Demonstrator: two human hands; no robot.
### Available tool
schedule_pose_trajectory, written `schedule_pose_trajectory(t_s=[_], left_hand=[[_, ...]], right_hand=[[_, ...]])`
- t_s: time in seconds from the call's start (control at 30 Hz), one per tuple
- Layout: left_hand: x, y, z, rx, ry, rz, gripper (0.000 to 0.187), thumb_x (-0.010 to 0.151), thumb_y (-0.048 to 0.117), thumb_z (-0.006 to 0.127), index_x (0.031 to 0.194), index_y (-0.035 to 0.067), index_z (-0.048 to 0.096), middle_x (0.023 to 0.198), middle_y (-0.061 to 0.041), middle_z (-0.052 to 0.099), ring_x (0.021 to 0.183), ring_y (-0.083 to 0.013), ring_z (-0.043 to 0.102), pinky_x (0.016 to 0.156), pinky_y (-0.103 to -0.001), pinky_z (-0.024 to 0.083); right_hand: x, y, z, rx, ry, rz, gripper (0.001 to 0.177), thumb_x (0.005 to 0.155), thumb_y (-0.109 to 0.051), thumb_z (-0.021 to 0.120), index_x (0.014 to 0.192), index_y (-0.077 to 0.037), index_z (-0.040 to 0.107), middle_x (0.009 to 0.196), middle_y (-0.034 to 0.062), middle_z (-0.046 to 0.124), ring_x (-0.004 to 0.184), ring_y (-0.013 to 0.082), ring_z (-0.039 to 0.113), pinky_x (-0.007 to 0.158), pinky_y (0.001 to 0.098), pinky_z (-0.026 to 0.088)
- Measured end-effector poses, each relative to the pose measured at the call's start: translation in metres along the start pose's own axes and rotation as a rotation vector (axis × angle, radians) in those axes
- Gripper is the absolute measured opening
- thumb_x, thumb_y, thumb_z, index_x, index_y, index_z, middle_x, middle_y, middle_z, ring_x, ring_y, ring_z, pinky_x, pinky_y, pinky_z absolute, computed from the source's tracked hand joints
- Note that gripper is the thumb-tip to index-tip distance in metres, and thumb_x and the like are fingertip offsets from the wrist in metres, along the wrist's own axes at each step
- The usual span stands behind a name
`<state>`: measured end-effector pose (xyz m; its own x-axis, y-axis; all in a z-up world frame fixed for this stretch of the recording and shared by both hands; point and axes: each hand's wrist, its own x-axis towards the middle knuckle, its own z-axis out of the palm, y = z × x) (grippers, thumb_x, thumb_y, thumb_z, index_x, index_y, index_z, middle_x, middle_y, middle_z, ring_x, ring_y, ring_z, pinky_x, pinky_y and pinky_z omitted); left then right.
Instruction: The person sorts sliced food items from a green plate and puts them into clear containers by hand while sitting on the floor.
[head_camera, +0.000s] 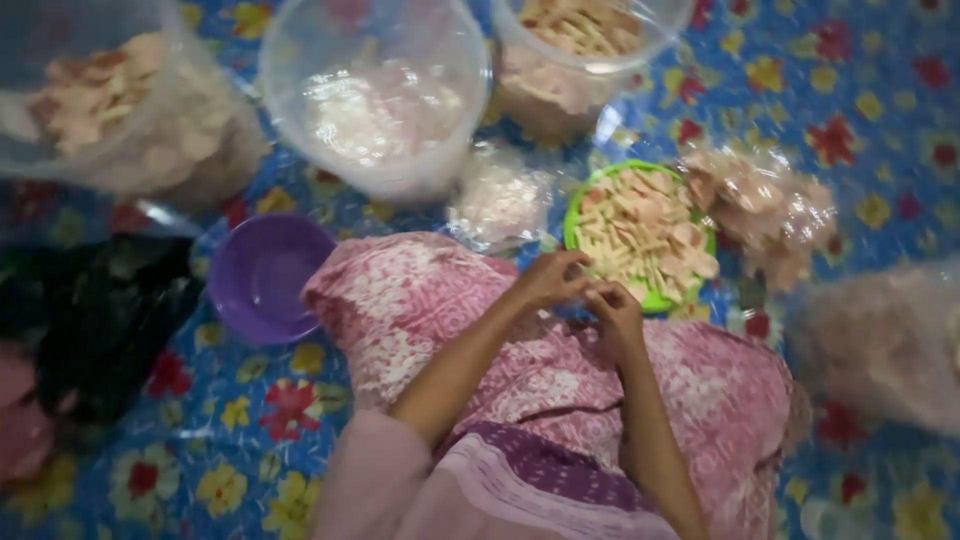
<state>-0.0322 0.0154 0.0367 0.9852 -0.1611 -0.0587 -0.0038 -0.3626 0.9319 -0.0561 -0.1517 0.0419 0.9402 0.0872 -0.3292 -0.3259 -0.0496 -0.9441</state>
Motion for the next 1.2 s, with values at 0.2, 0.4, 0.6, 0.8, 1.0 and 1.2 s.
schedule_pose_trajectory(t_s=[0.2,0.4,0.6,0.8,1.0,1.2], left_hand=[[0.002,-0.008,0.003,0.005,0.131,0.008,0.027,0.077,0.029,0.058,0.102,0.022,0.062,0.081,-0.013,0.067,0.084,-0.0356,0.065,0.08,-0.046,0.052],[0.008,-0.006,-0.017,-0.086,0.419,0.028,0.032,0.075,0.031,0.06,0.105,0.02,0.061,0.073,-0.012,0.062,0.077,-0.0339,0.064,0.073,-0.045,0.052],[0.013,-0.006,-0.063,0.454,0.899,0.054,0.074,0.056,0.045,0.077,0.119,0.014,0.053,0.109,-0.013,0.051,0.094,-0.0337,0.058,0.072,-0.05,0.051],[0.03,-0.021,-0.023,0.27,0.67,0.452,0.059,0.068,0.036,0.071,0.116,0.006,0.055,0.099,-0.02,0.054,0.096,-0.0408,0.056,0.083,-0.049,0.046],[0.011,-0.013,0.015,-0.122,0.043,0.029,0.072,0.066,0.055,0.072,0.129,0.031,0.047,0.089,-0.01,0.066,0.09,-0.0298,0.066,0.083,-0.04,0.052],[0.025,-0.029,0.017,-0.225,0.099,0.001,0.061,0.059,0.039,0.081,0.115,0.031,0.059,0.075,-0.002,0.063,0.079,-0.0206,0.067,0.075,-0.035,0.053]], right_hand=[[0.009,0.021,-0.008,0.202,0.012,0.026,0.013,0.084,-0.008,0.067,0.085,-0.003,0.055,0.088,0.0189,0.061,0.076,0.0254,0.059,0.058,0.0453,0.05],[0.037,0.053,-0.035,0.426,-0.032,-0.007,0.008,0.092,-0.006,0.057,0.085,-0.008,0.053,0.098,0.0152,0.063,0.081,0.019,0.063,0.069,0.028,0.053],[0.02,0.027,-0.029,0.455,0.026,0.062,0.022,0.085,-0.018,0.057,0.066,-0.026,0.05,0.094,-0.0061,0.067,0.051,-0.0031,0.049,0.039,0.0071,0.038],[0.033,0.034,-0.03,0.464,0.011,0.09,0.02,0.084,-0.021,0.061,0.067,-0.026,0.051,0.087,-0.0056,0.067,0.054,-0.0007,0.053,0.039,0.0078,0.033],[0.028,0.029,-0.023,0.303,0.003,0.024,0.01,0.088,-0.025,0.058,0.081,-0.018,0.054,0.071,0.0021,0.057,0.052,0.0087,0.049,0.04,0.0183,0.038],[0.042,0.052,-0.036,0.251,-0.016,0.027,0.011,0.091,-0.023,0.058,0.088,-0.015,0.051,0.063,0.0034,0.051,0.047,0.0084,0.047,0.036,0.0145,0.036]])
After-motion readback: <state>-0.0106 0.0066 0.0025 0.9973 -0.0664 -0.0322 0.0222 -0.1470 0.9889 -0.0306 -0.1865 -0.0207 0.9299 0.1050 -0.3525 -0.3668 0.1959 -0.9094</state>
